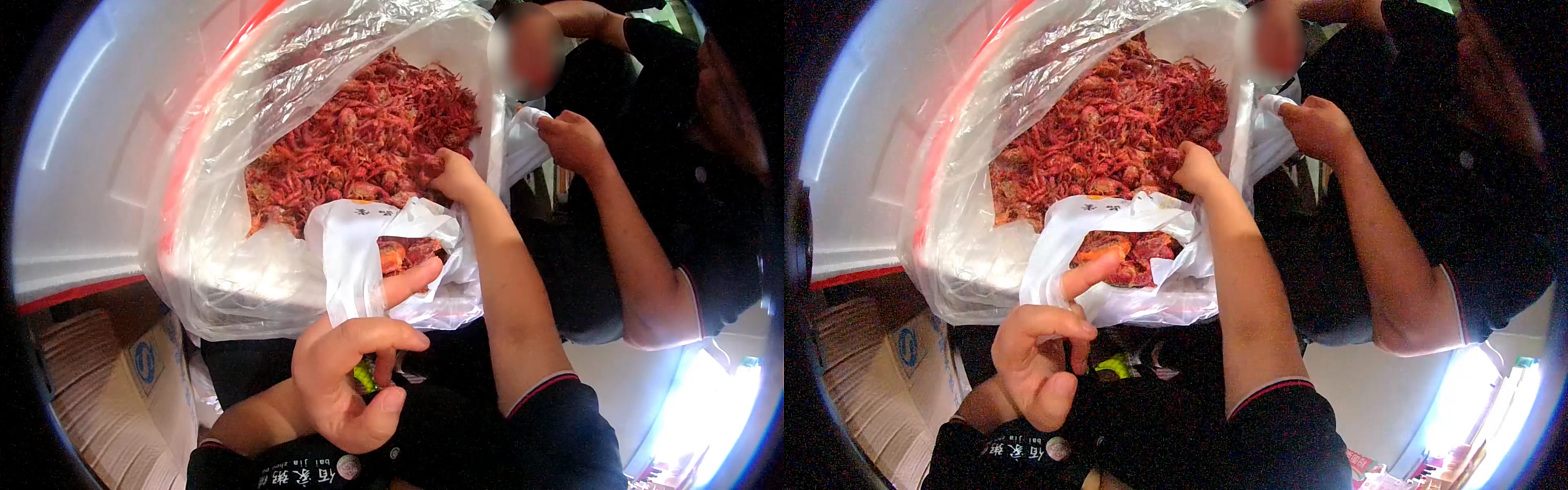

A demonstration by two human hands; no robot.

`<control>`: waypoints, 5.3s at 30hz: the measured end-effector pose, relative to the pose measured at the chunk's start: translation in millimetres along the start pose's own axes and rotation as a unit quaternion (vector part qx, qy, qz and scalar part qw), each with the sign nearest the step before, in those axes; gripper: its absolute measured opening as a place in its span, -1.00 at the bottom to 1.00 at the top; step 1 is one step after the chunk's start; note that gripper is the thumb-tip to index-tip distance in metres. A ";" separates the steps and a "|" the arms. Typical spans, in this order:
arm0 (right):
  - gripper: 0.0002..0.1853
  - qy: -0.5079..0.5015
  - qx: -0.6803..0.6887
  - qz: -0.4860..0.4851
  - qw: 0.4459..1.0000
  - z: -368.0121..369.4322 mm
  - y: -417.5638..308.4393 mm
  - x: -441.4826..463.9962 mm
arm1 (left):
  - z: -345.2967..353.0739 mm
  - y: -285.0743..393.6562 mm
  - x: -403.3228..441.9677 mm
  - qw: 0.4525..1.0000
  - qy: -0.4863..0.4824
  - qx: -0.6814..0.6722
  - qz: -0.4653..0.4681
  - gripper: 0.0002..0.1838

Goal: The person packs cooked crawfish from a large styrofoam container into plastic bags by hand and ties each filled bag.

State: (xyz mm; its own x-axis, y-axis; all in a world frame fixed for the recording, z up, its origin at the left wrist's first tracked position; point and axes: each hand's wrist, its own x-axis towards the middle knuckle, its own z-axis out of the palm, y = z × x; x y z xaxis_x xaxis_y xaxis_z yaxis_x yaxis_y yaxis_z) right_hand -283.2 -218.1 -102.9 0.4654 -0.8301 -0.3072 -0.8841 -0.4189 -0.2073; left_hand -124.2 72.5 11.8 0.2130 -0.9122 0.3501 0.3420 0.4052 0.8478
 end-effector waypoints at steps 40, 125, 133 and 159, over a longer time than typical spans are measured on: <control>-0.38 -0.036 -0.096 0.014 0.995 -94.8 -71.5 -204.0 | 3.3 9.0 17.3 0.986 0.146 0.076 0.025 -0.69; -0.69 0.160 0.066 -0.194 0.965 -114.8 -115.0 -169.4 | -6.7 14.6 -7.1 0.987 -0.143 -0.047 -0.060 -0.50; -0.65 -0.019 -0.133 -0.244 0.960 10.0 -77.4 15.5 | -14.6 17.4 -6.8 0.976 -0.191 -0.043 -0.092 -0.48; -0.51 -0.158 -0.099 -0.112 0.976 10.0 -124.8 7.3 | -17.7 14.9 -8.6 0.980 -0.167 -0.077 -0.073 -0.55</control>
State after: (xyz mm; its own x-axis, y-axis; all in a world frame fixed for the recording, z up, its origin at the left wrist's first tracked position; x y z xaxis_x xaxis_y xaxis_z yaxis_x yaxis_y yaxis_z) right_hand -169.1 -168.2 -88.6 0.6095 -0.5680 -0.5531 -0.7356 -0.6653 -0.1275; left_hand -104.8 87.5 14.3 -0.1516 -0.9194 0.3629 0.4853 0.2506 0.8377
